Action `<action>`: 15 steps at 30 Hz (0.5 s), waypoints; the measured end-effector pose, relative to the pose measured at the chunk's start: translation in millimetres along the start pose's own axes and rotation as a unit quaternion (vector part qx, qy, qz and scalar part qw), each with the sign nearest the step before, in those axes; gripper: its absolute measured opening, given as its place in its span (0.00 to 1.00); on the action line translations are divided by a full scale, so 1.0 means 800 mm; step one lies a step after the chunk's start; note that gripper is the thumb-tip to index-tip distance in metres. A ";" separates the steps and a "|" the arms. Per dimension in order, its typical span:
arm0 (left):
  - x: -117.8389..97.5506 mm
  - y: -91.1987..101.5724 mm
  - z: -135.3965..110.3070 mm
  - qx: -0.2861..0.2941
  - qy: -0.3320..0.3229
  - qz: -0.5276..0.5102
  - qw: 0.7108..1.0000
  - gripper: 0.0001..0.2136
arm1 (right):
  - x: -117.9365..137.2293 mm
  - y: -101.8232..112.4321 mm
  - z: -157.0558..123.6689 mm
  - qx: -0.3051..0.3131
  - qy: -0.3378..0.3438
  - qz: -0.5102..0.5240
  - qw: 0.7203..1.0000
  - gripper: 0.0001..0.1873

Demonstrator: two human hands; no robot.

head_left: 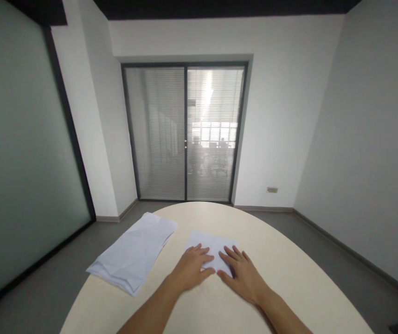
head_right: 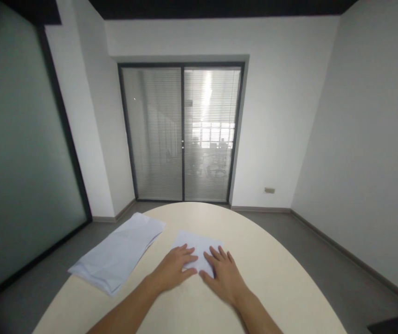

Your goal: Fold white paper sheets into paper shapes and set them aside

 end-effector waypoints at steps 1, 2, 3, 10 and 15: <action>0.000 0.000 0.000 -0.003 -0.003 0.002 1.000 0.22 | 0.001 0.001 -0.001 0.002 0.007 0.004 1.000 0.38; -0.001 -0.001 0.000 -0.008 -0.006 0.003 1.000 0.21 | 0.002 0.002 -0.001 0.003 0.016 0.008 1.000 0.39; -0.001 -0.001 -0.001 -0.014 -0.007 0.004 1.000 0.21 | 0.003 0.003 -0.002 0.004 0.024 0.012 1.000 0.38; -0.007 0.001 -0.002 -0.025 -0.017 0.012 0.999 0.19 | 0.003 0.009 -0.005 -0.004 0.054 0.039 0.998 0.34; -0.016 0.011 -0.002 -0.034 -0.015 0.005 0.999 0.19 | -0.003 0.012 -0.006 -0.003 0.057 0.045 0.997 0.32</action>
Point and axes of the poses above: each hand's wrist, its own z-axis towards the middle knuckle, its own y-axis out of the back of the hand, x = y × z, the point moved 2 cm from there along z, towards the middle knuckle, and after that the axes turned 15 degrees about -z, right-handed, at the moved point
